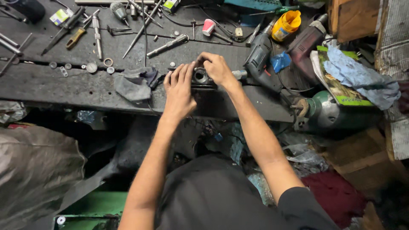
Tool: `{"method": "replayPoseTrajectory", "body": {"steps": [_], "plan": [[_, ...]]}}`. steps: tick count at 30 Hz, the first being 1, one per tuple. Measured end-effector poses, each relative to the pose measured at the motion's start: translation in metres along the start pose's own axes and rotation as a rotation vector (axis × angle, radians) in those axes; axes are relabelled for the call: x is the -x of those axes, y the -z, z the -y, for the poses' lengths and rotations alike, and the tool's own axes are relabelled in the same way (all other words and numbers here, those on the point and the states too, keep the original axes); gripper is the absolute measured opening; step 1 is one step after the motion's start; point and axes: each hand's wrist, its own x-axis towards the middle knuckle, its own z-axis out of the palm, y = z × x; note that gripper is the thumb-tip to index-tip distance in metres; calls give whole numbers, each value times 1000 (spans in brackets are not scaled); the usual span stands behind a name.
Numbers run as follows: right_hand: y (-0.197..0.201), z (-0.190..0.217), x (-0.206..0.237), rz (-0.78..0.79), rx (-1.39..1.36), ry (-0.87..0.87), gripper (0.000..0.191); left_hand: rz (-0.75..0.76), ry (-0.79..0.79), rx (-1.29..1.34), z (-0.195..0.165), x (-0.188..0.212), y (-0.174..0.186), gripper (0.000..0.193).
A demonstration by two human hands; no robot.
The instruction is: The person assembles small metal components into a metallic engine casing on a cluttered workbench. They insert pins and small parts by hand, use a hammer to tap components into place, and repeatedly wipe the casing with a cloth. The person also retrieves parts from small boxes and places them into the casing.
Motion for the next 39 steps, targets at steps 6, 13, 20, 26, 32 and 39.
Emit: {"method": "replayPoseTrajectory", "body": {"steps": [6,13,20,26,32,39], "plan": [[-1,4,10,-32,-18,6,29,-67,9,59,-7,7,-5,98],[-1,7,6,-4,-18,9,29,-35,-34,-24,-2,6,1,98],[1,6,7,-16,-8,-3,26,-88,1,138,-6,6,2,98],[-1,7,7,11,3,31,24,-73,46,12,-11,3,3,93],[0,7,8,-16,11,-27,25,-66,-11,178,-6,2,9,95],[1,10,7,4,47,-36,25,-91,7,34,-7,-2,4,97]]}}
